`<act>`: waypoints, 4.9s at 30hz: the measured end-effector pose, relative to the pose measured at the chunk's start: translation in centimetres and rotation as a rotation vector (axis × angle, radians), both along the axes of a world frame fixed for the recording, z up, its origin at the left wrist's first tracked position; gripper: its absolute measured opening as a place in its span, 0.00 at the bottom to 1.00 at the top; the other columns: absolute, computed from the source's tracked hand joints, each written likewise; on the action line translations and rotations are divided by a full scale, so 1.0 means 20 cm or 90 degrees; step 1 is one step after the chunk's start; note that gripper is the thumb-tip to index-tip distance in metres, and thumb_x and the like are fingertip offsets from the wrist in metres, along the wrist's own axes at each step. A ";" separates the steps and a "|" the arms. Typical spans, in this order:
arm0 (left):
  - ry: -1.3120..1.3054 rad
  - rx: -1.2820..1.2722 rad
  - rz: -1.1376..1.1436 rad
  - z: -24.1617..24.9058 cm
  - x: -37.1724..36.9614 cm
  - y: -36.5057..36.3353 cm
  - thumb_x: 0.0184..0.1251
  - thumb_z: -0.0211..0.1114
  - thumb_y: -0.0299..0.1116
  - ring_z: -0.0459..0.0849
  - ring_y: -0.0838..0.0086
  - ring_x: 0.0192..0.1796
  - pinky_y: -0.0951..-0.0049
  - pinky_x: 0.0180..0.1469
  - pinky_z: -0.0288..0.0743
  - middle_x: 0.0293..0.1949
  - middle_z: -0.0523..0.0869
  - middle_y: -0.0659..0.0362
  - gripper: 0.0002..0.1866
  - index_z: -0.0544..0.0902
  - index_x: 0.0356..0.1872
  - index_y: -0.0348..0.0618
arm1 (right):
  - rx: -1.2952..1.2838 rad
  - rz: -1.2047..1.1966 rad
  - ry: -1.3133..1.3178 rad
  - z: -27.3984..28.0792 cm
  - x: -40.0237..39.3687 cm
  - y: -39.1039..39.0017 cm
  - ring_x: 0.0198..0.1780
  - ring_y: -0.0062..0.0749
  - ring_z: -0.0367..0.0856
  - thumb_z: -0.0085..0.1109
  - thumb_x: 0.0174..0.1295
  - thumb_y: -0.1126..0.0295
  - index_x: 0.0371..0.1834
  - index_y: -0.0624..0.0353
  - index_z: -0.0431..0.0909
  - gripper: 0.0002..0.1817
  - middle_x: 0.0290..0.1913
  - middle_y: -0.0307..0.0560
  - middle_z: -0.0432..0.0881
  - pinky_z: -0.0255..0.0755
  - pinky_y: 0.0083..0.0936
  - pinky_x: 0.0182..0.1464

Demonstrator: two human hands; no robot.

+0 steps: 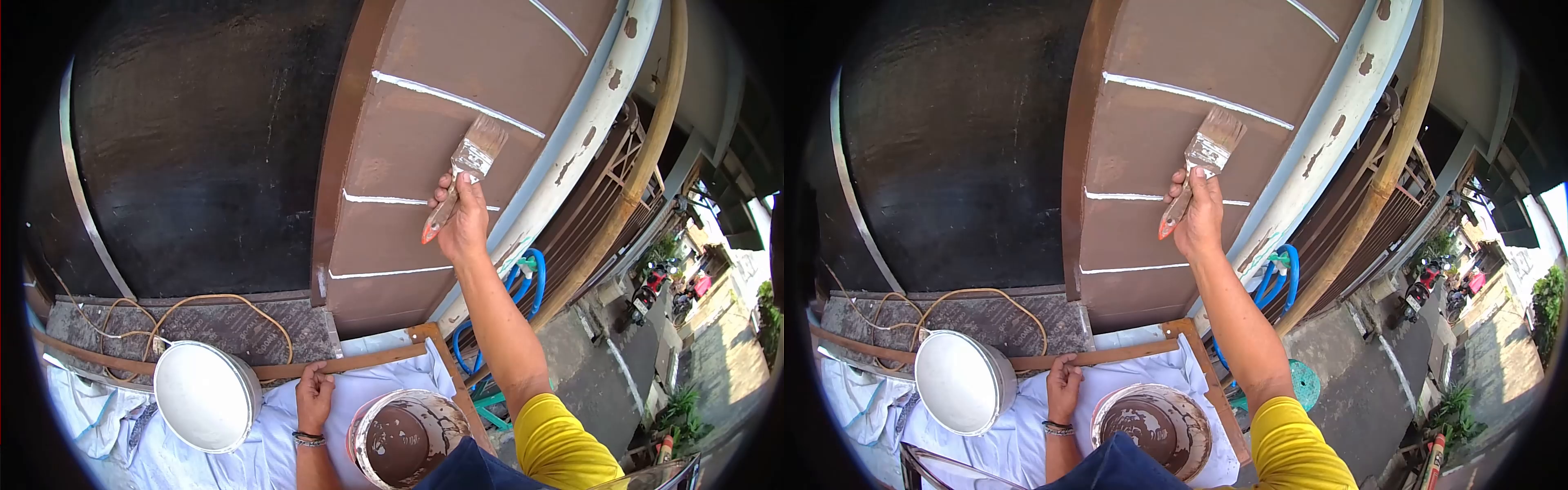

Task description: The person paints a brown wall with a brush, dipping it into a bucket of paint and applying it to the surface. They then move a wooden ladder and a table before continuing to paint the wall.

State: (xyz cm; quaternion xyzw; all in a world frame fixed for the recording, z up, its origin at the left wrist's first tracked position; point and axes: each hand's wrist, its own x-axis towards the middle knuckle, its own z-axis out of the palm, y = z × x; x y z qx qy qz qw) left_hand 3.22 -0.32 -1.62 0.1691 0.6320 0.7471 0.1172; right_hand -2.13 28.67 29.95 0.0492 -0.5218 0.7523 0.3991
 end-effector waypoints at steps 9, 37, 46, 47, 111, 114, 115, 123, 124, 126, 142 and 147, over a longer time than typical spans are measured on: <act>-0.011 -0.028 -0.001 0.06 0.02 0.00 0.72 0.62 0.25 0.78 0.82 0.33 0.79 0.39 0.71 0.29 0.82 0.63 0.17 0.77 0.60 0.34 | 0.130 -0.025 -0.048 0.06 0.06 -0.01 0.34 0.19 0.77 0.55 0.79 0.57 0.53 0.53 0.73 0.12 0.40 0.40 0.81 0.77 0.23 0.39; 0.044 -0.014 0.034 0.04 0.03 0.01 0.69 0.66 0.24 0.72 0.85 0.26 0.80 0.30 0.67 0.26 0.79 0.66 0.18 0.79 0.59 0.36 | 1.111 -0.542 -0.187 0.29 0.24 0.13 0.47 0.48 0.75 0.60 0.65 0.72 0.82 0.55 0.59 0.40 0.45 0.54 0.73 0.72 0.42 0.54; -0.006 -0.023 0.000 0.09 0.03 -0.01 0.70 0.64 0.25 0.74 0.83 0.32 0.79 0.36 0.68 0.29 0.80 0.65 0.19 0.77 0.60 0.36 | 1.150 -0.584 -0.178 0.43 0.25 0.08 0.43 0.46 0.76 0.62 0.65 0.75 0.82 0.59 0.58 0.41 0.46 0.52 0.74 0.73 0.40 0.49; -0.008 -0.021 0.001 0.08 0.03 0.00 0.70 0.64 0.25 0.74 0.83 0.32 0.79 0.36 0.68 0.29 0.80 0.65 0.19 0.77 0.60 0.36 | 1.170 -0.588 -0.175 0.45 0.26 0.08 0.43 0.46 0.76 0.62 0.65 0.75 0.82 0.59 0.59 0.40 0.46 0.52 0.74 0.73 0.39 0.49; 0.013 -0.009 0.016 0.01 0.03 0.01 0.67 0.68 0.25 0.73 0.84 0.27 0.80 0.31 0.68 0.27 0.80 0.64 0.25 0.75 0.65 0.35 | 1.175 -0.649 -0.052 0.49 0.09 0.18 0.43 0.45 0.79 0.65 0.66 0.71 0.73 0.59 0.70 0.31 0.47 0.50 0.78 0.73 0.39 0.46; 0.012 -0.001 0.015 0.02 0.03 0.01 0.67 0.68 0.25 0.73 0.84 0.27 0.80 0.31 0.68 0.27 0.80 0.64 0.26 0.74 0.65 0.35 | 1.172 -0.650 -0.061 0.49 0.10 0.18 0.44 0.45 0.79 0.65 0.66 0.71 0.73 0.59 0.70 0.31 0.47 0.50 0.78 0.73 0.39 0.46; 0.010 -0.001 0.015 0.02 0.03 0.01 0.66 0.68 0.24 0.73 0.84 0.27 0.80 0.31 0.67 0.27 0.80 0.64 0.26 0.74 0.65 0.35 | 1.173 -0.650 -0.062 0.49 0.10 0.18 0.44 0.45 0.79 0.65 0.66 0.71 0.73 0.59 0.70 0.31 0.47 0.50 0.78 0.73 0.39 0.46; -0.008 -0.036 -0.015 0.07 0.04 -0.01 0.69 0.64 0.23 0.75 0.84 0.32 0.82 0.36 0.67 0.29 0.79 0.66 0.26 0.71 0.67 0.36 | 1.172 -0.647 -0.079 0.50 0.12 0.20 0.43 0.46 0.79 0.65 0.66 0.71 0.74 0.59 0.69 0.32 0.47 0.50 0.77 0.73 0.40 0.47; -0.010 -0.030 -0.013 0.07 0.04 -0.01 0.69 0.64 0.23 0.75 0.84 0.32 0.82 0.37 0.67 0.29 0.79 0.66 0.26 0.71 0.67 0.36 | 1.171 -0.646 -0.079 0.50 0.12 0.20 0.43 0.46 0.79 0.65 0.66 0.71 0.74 0.59 0.69 0.32 0.46 0.50 0.77 0.73 0.40 0.47; -0.013 -0.019 -0.011 0.07 0.04 -0.01 0.68 0.64 0.23 0.75 0.84 0.33 0.81 0.37 0.68 0.29 0.79 0.65 0.26 0.71 0.67 0.36 | 1.171 -0.646 -0.081 0.50 0.12 0.21 0.43 0.46 0.79 0.64 0.66 0.71 0.74 0.59 0.69 0.32 0.46 0.50 0.77 0.73 0.40 0.47; 0.016 0.005 0.017 0.04 0.04 0.01 0.66 0.67 0.24 0.73 0.84 0.28 0.80 0.32 0.68 0.27 0.80 0.65 0.26 0.74 0.65 0.35 | 1.165 -0.646 -0.102 0.50 0.14 0.26 0.42 0.46 0.77 0.64 0.67 0.70 0.74 0.57 0.69 0.31 0.45 0.50 0.77 0.73 0.41 0.47; 0.024 0.012 0.017 0.03 0.04 0.01 0.66 0.67 0.24 0.73 0.84 0.28 0.80 0.32 0.67 0.27 0.80 0.65 0.26 0.74 0.66 0.35 | 1.166 -0.648 -0.098 0.49 0.15 0.28 0.41 0.46 0.77 0.64 0.67 0.70 0.75 0.58 0.68 0.31 0.45 0.50 0.77 0.73 0.40 0.46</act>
